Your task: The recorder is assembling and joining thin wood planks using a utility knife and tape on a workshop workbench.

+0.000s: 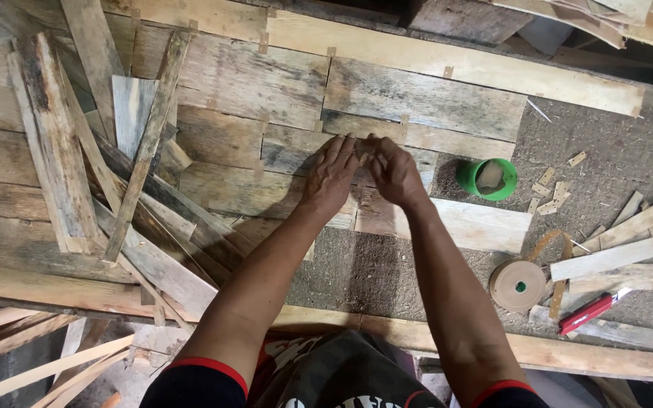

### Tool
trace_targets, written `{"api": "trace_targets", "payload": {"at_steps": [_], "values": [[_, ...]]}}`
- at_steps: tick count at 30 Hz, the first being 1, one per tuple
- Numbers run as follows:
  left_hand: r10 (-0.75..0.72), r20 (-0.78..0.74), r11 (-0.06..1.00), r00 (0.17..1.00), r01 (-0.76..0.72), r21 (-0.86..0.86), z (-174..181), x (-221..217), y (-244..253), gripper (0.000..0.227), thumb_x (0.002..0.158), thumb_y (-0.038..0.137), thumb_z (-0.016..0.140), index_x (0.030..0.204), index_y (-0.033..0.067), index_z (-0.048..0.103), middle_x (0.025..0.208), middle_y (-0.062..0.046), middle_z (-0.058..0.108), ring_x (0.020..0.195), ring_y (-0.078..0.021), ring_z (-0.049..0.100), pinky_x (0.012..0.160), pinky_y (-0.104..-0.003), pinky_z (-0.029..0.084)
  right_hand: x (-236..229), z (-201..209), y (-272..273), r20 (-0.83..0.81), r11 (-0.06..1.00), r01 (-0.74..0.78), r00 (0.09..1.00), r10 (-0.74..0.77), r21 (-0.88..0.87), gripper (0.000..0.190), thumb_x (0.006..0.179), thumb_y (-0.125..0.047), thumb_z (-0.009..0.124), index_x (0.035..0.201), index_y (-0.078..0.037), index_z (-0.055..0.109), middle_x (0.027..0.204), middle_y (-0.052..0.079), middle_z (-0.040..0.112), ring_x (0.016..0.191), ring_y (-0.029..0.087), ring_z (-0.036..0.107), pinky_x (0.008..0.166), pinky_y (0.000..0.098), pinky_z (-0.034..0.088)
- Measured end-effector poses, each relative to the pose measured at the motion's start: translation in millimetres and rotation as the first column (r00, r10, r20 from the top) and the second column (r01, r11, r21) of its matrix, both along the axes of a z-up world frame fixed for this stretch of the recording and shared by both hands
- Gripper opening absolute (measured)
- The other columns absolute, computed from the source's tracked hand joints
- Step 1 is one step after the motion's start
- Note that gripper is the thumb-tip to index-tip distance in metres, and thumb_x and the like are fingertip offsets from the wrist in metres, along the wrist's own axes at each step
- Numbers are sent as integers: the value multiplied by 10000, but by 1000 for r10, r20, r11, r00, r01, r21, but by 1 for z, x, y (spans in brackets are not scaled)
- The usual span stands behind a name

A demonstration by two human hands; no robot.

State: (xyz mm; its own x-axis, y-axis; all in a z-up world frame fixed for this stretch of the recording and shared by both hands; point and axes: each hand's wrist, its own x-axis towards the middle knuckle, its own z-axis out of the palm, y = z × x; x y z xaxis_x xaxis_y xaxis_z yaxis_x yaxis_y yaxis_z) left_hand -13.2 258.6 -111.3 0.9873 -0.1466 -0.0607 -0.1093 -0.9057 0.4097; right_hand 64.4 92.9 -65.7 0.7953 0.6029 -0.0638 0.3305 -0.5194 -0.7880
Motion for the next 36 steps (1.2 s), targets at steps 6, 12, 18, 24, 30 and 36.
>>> {"api": "trace_targets", "payload": {"at_steps": [6, 12, 18, 24, 30, 36], "values": [[-54, -6, 995, 999, 54, 82, 9, -2, 1, 422, 947, -2, 506, 1363, -12, 581, 1632, -187, 348, 1519, -365, 277, 1248, -457, 271, 28, 37, -17, -28, 982, 170, 985, -173, -80, 127, 1107, -73, 545, 1048, -25, 646, 1090, 212, 730, 944, 324, 712, 785, 409, 614], [-40, 44, 999, 998, 39, 33, 6, -2, 5, 442, 957, -12, 511, 1396, -16, 561, 1634, -181, 345, 1517, -366, 294, 1239, -465, 288, 50, 46, -32, 149, 962, 272, 951, -272, 17, 95, 1046, -82, 646, 978, -17, 665, 878, 141, 730, 756, 204, 719, 648, 312, 560], [-50, -33, 997, 998, 52, 60, 9, 0, 1, 431, 968, -10, 514, 1397, -15, 547, 1652, -189, 312, 1531, -375, 266, 1250, -481, 255, 58, 37, -31, 73, 954, 298, 951, -300, 44, 148, 1068, -131, 649, 982, -11, 651, 841, 133, 746, 770, 165, 741, 652, 289, 567], [-37, -138, 995, 990, 49, 88, 39, 8, 10, 540, 911, -17, 517, 1438, 100, 518, 1684, -121, 198, 1538, -445, 44, 1239, -610, 18, 72, 11, 4, 26, 975, 158, 987, -156, -157, 142, 1055, -133, 639, 960, -36, 680, 802, 138, 739, 661, 223, 687, 583, 361, 519], [-17, -297, 998, 955, 35, 56, 49, 12, 16, 633, 924, 42, 555, 1535, 154, 432, 1679, -70, 170, 1561, -456, -39, 1215, -690, -89, 87, 9, 52, 171, 997, -73, 983, 71, 5, 101, 973, -117, 699, 1018, -27, 703, 898, 178, 727, 759, 278, 724, 626, 386, 561], [-48, -254, 993, 966, 74, 92, 41, 13, 22, 709, 884, 65, 606, 1552, 175, 392, 1716, -38, 192, 1568, -394, 100, 1276, -552, 44, 104, 24, 97, 51, 984, -145, 987, 151, -107, 208, 934, -131, 672, 1126, -76, 732, 992, 170, 743, 883, 315, 732, 726, 442, 575]]}}
